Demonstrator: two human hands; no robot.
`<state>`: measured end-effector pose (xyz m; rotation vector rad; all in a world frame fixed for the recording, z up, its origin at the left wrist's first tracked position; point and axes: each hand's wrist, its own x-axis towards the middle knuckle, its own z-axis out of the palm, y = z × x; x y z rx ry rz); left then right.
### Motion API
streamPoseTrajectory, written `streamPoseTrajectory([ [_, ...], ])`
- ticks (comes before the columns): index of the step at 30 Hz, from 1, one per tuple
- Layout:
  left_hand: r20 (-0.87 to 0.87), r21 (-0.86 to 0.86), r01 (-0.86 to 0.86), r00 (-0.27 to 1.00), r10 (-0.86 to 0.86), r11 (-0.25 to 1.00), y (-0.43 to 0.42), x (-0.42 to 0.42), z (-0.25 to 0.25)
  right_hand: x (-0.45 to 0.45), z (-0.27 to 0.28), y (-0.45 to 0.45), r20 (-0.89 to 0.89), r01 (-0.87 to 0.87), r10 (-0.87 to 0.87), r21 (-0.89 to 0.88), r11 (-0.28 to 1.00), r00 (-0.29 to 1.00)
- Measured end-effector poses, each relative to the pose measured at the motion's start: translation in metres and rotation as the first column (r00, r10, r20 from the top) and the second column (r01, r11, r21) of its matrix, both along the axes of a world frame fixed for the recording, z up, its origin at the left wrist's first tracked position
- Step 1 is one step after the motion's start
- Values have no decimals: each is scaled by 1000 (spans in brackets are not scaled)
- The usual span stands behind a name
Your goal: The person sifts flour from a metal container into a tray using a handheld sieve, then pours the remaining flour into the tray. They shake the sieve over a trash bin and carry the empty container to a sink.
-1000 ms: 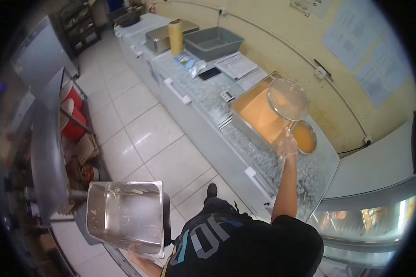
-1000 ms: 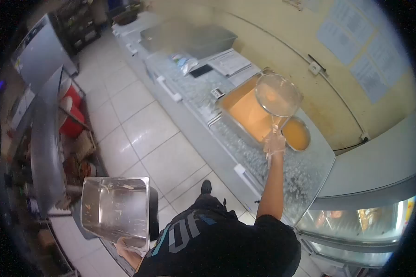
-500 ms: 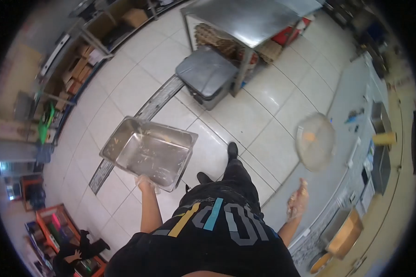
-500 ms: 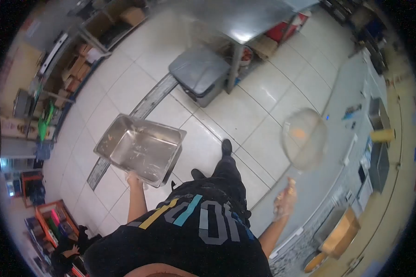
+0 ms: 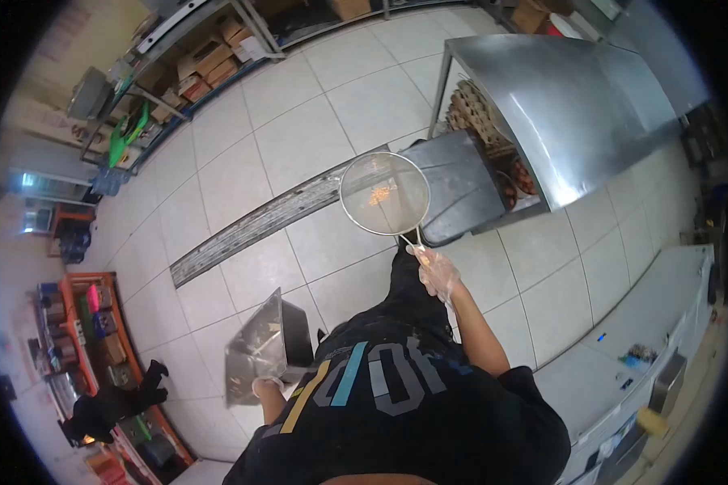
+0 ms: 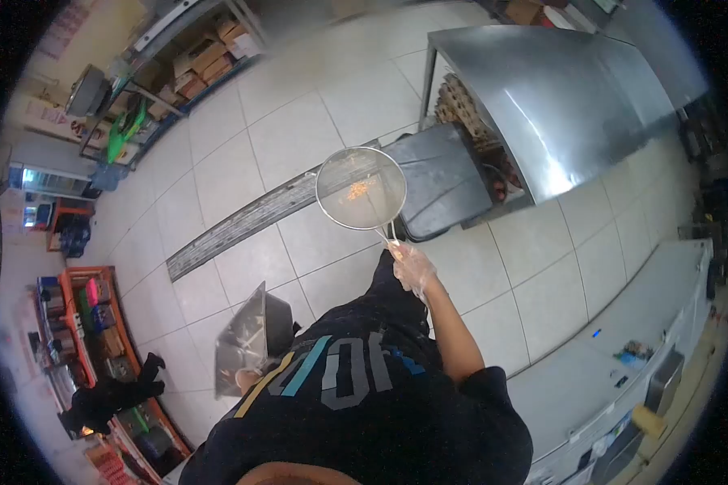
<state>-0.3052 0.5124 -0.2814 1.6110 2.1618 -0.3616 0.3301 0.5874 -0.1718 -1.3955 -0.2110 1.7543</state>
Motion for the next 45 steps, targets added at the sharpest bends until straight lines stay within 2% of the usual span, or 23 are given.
streamPoseTrajectory([
  [2, 301, 58, -331, 905, 299, 942, -5, 96, 98, 7, -9, 36, 79, -81, 81, -3, 997, 994],
  [3, 294, 54, -344, 902, 315, 937, -15, 92, 90, 9, -19, 50, 168, -139, 139, -8, 990, 976],
  [5, 264, 91, -340, 915, 306, 936, -53, 75, 65, 18, -47, 67, 43, -177, 180, -63, 982, 983],
  [7, 246, 117, -271, 940, 236, 956, -64, 76, 62, 25, -66, 78, -437, -136, 95, -62, 989, 895],
  [9, -59, 332, 373, 925, -375, 867, -90, 48, 37, 20, -75, 78, -481, -21, -28, -98, 995, 876],
  [10, 305, 149, -344, 908, 287, 927, -79, 65, 50, 19, -64, 80, -327, -28, -1, -83, 996, 945],
  [16, 148, 165, -147, 981, 122, 975, -72, 22, 9, 45, -53, 62, 206, 77, -66, -46, 996, 976],
  [19, 32, 200, 9, 999, -16, 980, -66, -15, -32, 75, -124, 45, 738, -4, -35, 51, 999, 674],
  [20, -9, 220, 74, 997, -74, 973, -60, -20, -44, 76, -113, 51, 744, -7, -31, 48, 999, 667],
  [22, -59, 279, 106, 994, -93, 954, -49, -26, -32, 81, -92, 62, 891, -78, 410, -402, 912, 196],
  [24, -117, 330, 150, 986, -117, 932, -46, -26, -21, 78, -100, 66, 894, -32, 405, -406, 913, 194],
  [26, 260, 488, -76, 964, -62, 869, -37, -43, -43, 66, -97, 68, 898, 24, 399, -411, 912, 187],
  [28, 603, 535, -335, 795, -73, 776, -21, -56, -63, 58, -110, 65, 913, 44, 386, -394, 918, 135],
  [29, 605, 537, -332, 792, -79, 776, -21, -62, -69, 55, -122, 62, 920, 44, 382, -387, 921, 88],
  [31, 722, 398, -538, 684, 108, 743, -22, -74, -75, 51, -126, 59, 928, 25, 363, -366, 930, 81],
  [34, 654, 495, -435, 757, 8, 752, -19, -67, -60, 41, -113, 57, 891, 24, 419, -429, 903, 174],
  [37, 248, -68, -236, 937, 246, 969, 7, 39, 81, 35, -119, 55, 876, 49, 430, -450, 892, 219],
  [38, 251, -67, -231, 937, 241, 971, 6, 39, 79, 32, -119, 56, 876, 60, 426, -449, 892, 225],
  [40, 201, 205, -152, 973, 110, 967, -5, 28, 63, 27, -121, 56, 881, 90, 416, -444, 891, 227],
  [42, 194, 191, -173, 972, 135, 966, -37, -39, -23, 24, -131, 56, 942, 91, 304, -319, 943, 145],
  [43, -242, 211, 558, 825, -511, 802, -39, -46, -31, 21, -126, 61, 939, 174, 191, -247, 953, 286],
  [44, 5, 214, 204, 978, -210, 955, -44, -54, -37, 16, -121, 62, 937, 148, 191, -241, 959, 293],
  [45, 45, 211, 27, 998, -37, 977, -41, -47, -32, 13, -116, 65, 901, 122, 164, -230, 966, 401],
])
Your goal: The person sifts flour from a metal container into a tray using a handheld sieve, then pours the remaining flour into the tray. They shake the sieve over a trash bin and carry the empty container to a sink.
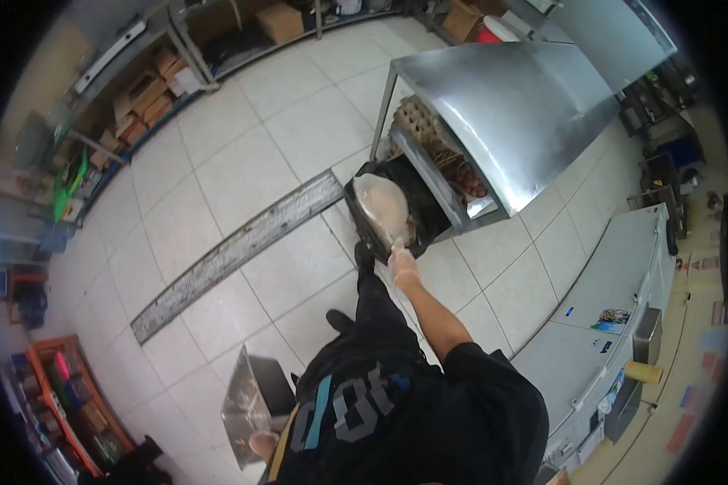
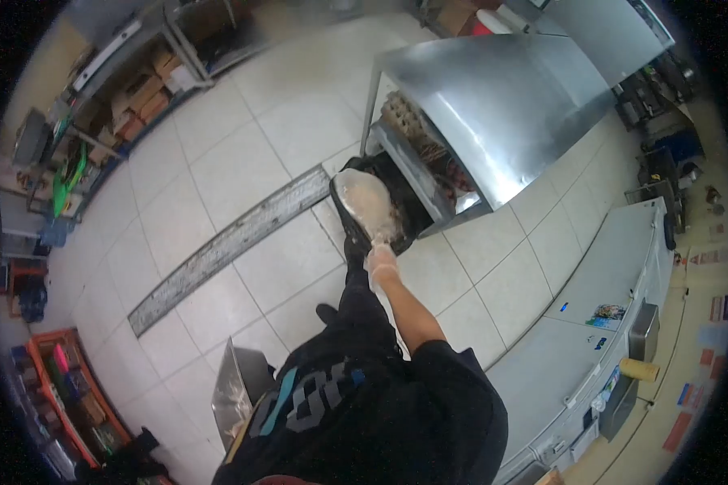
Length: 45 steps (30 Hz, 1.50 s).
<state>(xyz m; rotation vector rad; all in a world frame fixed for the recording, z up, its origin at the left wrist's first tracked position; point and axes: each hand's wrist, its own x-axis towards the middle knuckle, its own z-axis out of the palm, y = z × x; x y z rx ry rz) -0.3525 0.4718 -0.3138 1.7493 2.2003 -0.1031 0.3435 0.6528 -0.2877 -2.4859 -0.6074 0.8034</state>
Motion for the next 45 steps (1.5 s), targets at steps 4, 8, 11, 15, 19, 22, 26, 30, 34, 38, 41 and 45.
streamPoseTrajectory([
  [4, 13, 176, -189, 982, 190, 966, 20, 10, -31, -26, 47, 34, 23, -259, 263, 284, 923, 964],
  [8, 86, 123, -210, 976, 200, 970, 94, 21, -25, -42, 17, 116, -955, 613, 247, 294, 733, 162],
  [11, -130, 110, 463, 884, -449, 880, 171, 31, -44, -39, 73, 163, -953, 423, 279, 303, 854, 119],
  [15, 78, 93, 96, 992, -103, 991, 291, 70, -44, -19, 81, 236, -934, 310, 187, 282, 908, 303],
  [19, 43, 116, 117, 992, -123, 986, 429, 120, -21, 24, 58, 310, -971, 481, 228, 231, 845, 66],
  [22, 25, 129, 167, 985, -171, 977, 528, 155, -2, 64, 57, 368, -942, 530, 327, 314, 788, 73],
  [26, 23, 152, 227, 972, -233, 962, 648, 210, 7, 133, 72, 449, -928, 483, 108, 281, 829, 355],
  [30, 18, 177, 290, 954, -298, 940, 765, 281, -5, 218, 80, 524, -942, 660, 86, 290, 693, 323],
  [34, 1, 195, 352, 934, -358, 916, 885, 355, -33, 312, 56, 602, -967, 752, -17, 186, 632, 253],
  [38, -92, 304, 483, 873, -480, 821, 1027, 437, -62, 405, 51, 665, -917, 802, -113, 269, 534, 383],
  [41, -285, -100, 765, 591, -755, 637, 1096, 517, -51, 460, 78, 675, -890, 821, -222, 238, 520, 398],
  [45, 142, 75, 605, 780, -609, 792, 1203, 666, -20, 534, 105, 686, -819, 809, -268, 346, 476, 507],
])
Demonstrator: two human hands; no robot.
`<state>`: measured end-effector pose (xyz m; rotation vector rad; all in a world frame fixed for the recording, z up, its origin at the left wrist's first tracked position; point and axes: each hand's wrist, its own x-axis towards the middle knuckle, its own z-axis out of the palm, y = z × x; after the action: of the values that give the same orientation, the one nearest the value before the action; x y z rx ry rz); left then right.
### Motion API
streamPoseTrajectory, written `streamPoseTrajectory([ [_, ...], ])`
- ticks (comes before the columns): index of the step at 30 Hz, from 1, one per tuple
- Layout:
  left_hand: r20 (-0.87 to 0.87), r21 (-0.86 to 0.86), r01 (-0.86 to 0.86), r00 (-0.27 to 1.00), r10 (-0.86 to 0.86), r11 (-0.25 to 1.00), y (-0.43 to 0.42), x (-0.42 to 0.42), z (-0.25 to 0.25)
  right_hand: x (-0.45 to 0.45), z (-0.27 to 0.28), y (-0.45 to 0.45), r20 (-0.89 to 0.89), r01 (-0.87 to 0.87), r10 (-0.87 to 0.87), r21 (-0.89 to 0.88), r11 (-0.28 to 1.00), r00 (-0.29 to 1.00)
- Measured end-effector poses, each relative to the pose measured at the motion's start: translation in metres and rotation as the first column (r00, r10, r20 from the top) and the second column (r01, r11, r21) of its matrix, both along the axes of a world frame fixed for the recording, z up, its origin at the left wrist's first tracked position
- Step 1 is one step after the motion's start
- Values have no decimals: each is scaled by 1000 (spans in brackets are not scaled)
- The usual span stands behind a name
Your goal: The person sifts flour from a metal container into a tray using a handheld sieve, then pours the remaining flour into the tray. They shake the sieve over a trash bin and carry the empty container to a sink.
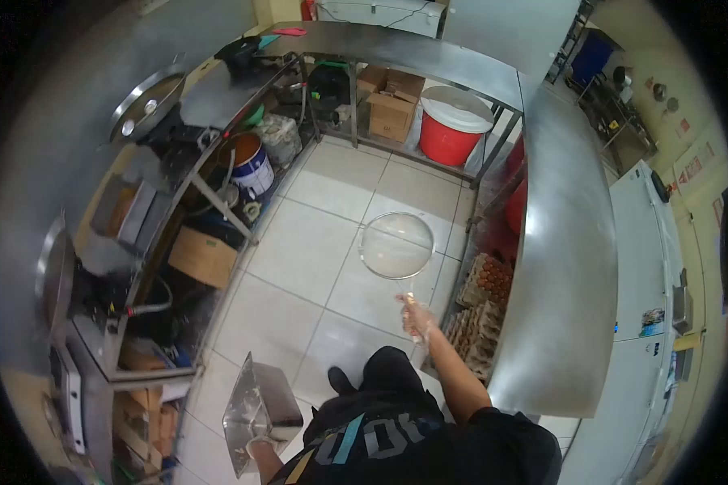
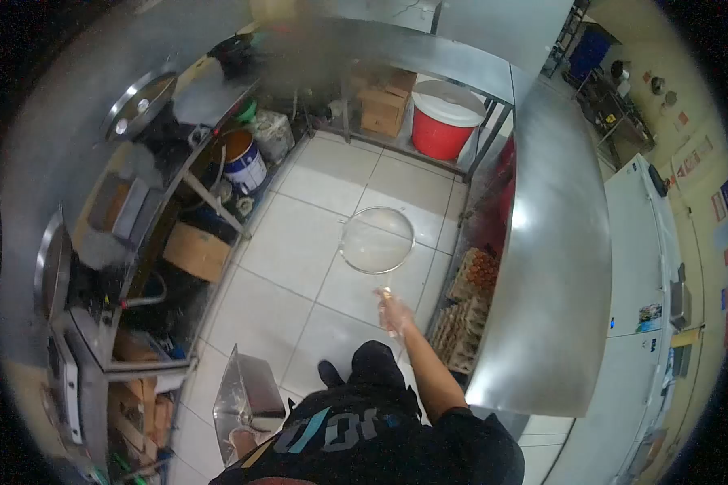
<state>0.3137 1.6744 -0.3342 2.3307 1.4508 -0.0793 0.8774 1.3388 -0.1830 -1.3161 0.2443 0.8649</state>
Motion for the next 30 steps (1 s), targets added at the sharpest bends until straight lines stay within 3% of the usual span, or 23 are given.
streamPoseTrajectory([
  [2, 10, 8, 19, 1000, -20, 1000, 50, 77, 5, 53, -3, 6, -60, 56, -52, 68, 996, 997],
  [8, 2, 40, 64, 998, -64, 997, 128, 279, 19, 231, -13, 35, 74, 129, -132, 49, 990, 988],
  [10, -1, 48, 67, 998, -67, 997, 141, 337, 27, 296, -2, 48, 193, 160, -115, -234, 959, 974],
  [11, -10, 54, 68, 998, -68, 996, 150, 381, 39, 353, -55, 48, 512, 81, 137, -381, 921, 848],
  [12, -13, 52, 67, 998, -66, 996, 151, 407, 47, 410, -109, 47, 712, 214, 470, -643, 736, 522],
  [13, -20, 44, 62, 998, -61, 997, 152, 427, 50, 465, -162, 47, 713, 502, 662, -670, 546, 231],
  [15, -32, 27, 47, 998, -46, 999, 156, 463, 45, 509, -31, 70, 533, 212, 338, -725, 656, 776],
  [19, -69, 3, 18, 997, -18, 1000, 152, 539, 40, 653, -11, 97, 491, 182, 412, -783, 595, 768],
  [21, -93, -12, 4, 996, -5, 1000, 151, 571, 33, 716, 6, 114, 386, 157, 507, -886, 436, 771],
  [25, -160, -48, -41, 987, 33, 998, 150, 629, 14, 839, -27, 149, 366, 137, 522, -895, 424, 770],
  [27, -183, -70, -73, 981, 59, 995, 151, 660, 8, 899, -37, 168, 280, 118, 382, -911, 395, 881],
  [28, -198, -73, -91, 977, 75, 993, 151, 675, 8, 919, -25, 184, 263, 85, 477, -928, 362, 839],
  [29, -214, -76, -107, 973, 89, 991, 153, 689, 9, 954, -53, 192, 257, 73, 488, -928, 364, 834],
  [30, -224, -76, -117, 970, 97, 990, 157, 702, 9, 995, -98, 191, 4, 156, 772, -980, -124, 635],
])
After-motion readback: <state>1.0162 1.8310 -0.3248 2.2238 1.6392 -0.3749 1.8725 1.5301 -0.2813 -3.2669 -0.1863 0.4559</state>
